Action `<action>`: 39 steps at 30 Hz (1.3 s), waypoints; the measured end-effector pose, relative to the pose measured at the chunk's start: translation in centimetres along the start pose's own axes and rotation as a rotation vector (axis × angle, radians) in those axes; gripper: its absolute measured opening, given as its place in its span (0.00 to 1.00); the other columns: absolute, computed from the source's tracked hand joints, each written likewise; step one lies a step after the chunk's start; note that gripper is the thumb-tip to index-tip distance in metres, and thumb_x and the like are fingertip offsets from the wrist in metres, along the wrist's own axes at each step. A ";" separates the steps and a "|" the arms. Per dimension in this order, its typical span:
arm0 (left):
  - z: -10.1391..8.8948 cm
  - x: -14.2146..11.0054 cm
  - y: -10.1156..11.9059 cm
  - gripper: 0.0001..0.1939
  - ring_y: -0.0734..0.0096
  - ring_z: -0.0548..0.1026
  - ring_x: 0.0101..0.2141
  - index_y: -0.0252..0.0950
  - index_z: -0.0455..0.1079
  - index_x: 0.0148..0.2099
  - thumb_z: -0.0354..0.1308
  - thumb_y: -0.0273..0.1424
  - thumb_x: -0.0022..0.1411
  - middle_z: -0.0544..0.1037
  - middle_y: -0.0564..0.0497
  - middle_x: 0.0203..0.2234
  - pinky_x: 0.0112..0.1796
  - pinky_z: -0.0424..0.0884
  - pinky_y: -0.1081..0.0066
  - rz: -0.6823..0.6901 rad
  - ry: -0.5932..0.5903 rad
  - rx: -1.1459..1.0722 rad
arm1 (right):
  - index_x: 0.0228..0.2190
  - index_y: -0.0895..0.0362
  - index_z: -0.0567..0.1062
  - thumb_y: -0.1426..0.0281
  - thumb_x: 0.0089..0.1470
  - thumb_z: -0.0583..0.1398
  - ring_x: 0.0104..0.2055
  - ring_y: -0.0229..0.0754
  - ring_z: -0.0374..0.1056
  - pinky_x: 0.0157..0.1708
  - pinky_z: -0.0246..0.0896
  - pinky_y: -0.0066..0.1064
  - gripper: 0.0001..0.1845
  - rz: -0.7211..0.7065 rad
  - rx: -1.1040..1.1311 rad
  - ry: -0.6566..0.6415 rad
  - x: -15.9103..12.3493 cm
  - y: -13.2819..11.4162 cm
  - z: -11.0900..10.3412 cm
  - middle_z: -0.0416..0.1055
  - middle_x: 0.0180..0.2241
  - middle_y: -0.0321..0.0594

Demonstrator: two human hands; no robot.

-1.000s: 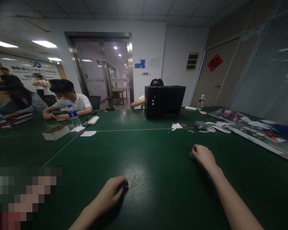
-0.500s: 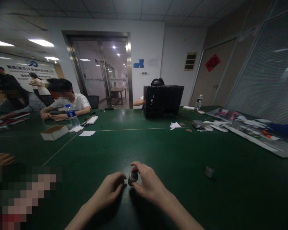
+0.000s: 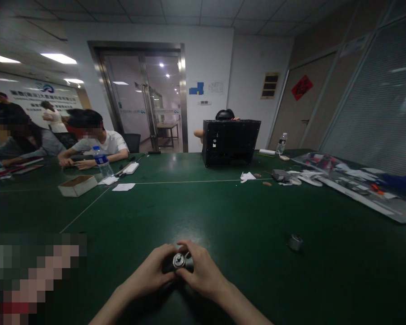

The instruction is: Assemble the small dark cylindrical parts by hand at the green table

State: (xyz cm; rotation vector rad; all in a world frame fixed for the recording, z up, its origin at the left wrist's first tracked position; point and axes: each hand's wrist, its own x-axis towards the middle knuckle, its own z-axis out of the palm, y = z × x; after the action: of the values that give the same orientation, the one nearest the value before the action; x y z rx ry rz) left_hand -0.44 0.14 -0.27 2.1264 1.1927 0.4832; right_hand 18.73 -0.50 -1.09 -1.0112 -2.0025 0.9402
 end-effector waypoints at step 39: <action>-1.6 -0.3 1.7 0.27 0.72 0.68 0.31 0.36 0.62 0.51 0.63 0.33 0.49 0.71 0.52 0.34 0.32 0.62 0.75 -0.100 -0.069 -0.192 | 0.35 0.61 0.71 0.57 0.50 0.60 0.35 0.43 0.68 0.35 0.62 0.31 0.19 0.341 0.575 0.135 0.8 2.3 1.6 0.70 0.32 0.40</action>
State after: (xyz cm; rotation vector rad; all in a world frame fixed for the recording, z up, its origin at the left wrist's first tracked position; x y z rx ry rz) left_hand -0.55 -0.19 2.04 1.8966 1.1592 0.4564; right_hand 17.86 0.75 -3.53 -1.0551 -1.3421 1.4777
